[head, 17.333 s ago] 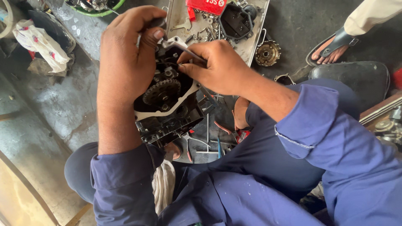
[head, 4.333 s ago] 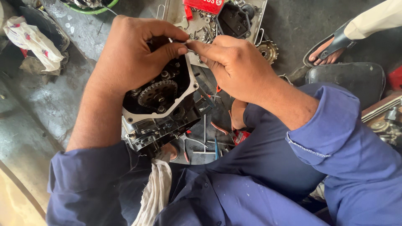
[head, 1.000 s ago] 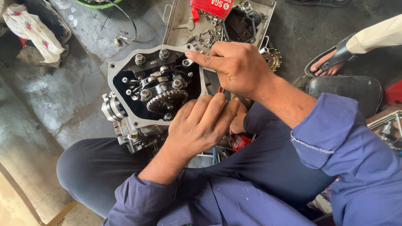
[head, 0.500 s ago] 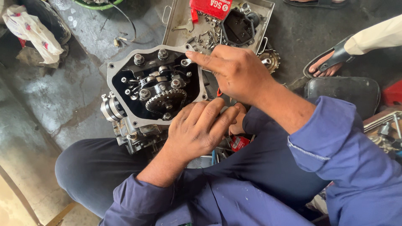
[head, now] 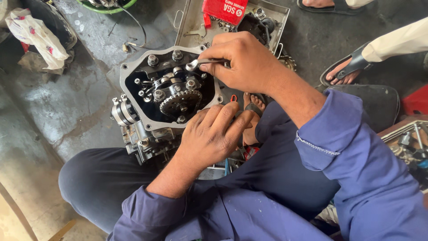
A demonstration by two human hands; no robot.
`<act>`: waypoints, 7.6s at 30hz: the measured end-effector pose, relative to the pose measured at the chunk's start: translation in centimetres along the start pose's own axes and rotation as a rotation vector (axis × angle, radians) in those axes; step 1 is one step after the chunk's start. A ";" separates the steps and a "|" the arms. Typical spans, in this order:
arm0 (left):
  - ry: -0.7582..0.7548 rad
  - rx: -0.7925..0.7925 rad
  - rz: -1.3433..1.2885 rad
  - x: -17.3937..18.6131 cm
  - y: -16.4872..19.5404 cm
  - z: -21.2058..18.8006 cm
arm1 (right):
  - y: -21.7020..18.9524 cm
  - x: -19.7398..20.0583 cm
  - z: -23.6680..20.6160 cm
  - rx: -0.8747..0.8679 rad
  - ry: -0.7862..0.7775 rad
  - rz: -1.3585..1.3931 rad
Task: The person sits on the floor and uses a wrench to tighten bolts on an exposed engine block. They rotate the engine slightly to access different fasteners and continue tightening throughout the clip.
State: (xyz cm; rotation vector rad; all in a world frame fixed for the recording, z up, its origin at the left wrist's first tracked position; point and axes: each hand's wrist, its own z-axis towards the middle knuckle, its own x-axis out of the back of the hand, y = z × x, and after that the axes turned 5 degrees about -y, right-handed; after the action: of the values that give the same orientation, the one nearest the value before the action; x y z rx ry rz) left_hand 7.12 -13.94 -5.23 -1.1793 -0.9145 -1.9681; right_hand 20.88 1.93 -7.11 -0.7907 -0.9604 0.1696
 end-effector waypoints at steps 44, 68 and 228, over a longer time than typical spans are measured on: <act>-0.064 -0.008 -0.051 -0.3 0.1 0.3 | -1.0 1.0 -0.8 0.015 -0.079 -0.007; 0.077 -0.033 -0.161 2.2 1.3 1.4 | -3.9 3.1 0.4 -0.004 -0.009 0.077; -0.196 -0.093 -0.416 2.9 -12.4 7.9 | 4.5 -2.7 -5.0 0.198 0.167 -0.203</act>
State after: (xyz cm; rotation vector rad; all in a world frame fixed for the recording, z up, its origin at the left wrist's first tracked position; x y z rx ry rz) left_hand -0.49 -1.34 -2.66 -1.3353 -1.2634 -2.2676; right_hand 24.13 1.24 -13.58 -0.5135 -0.8450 0.0207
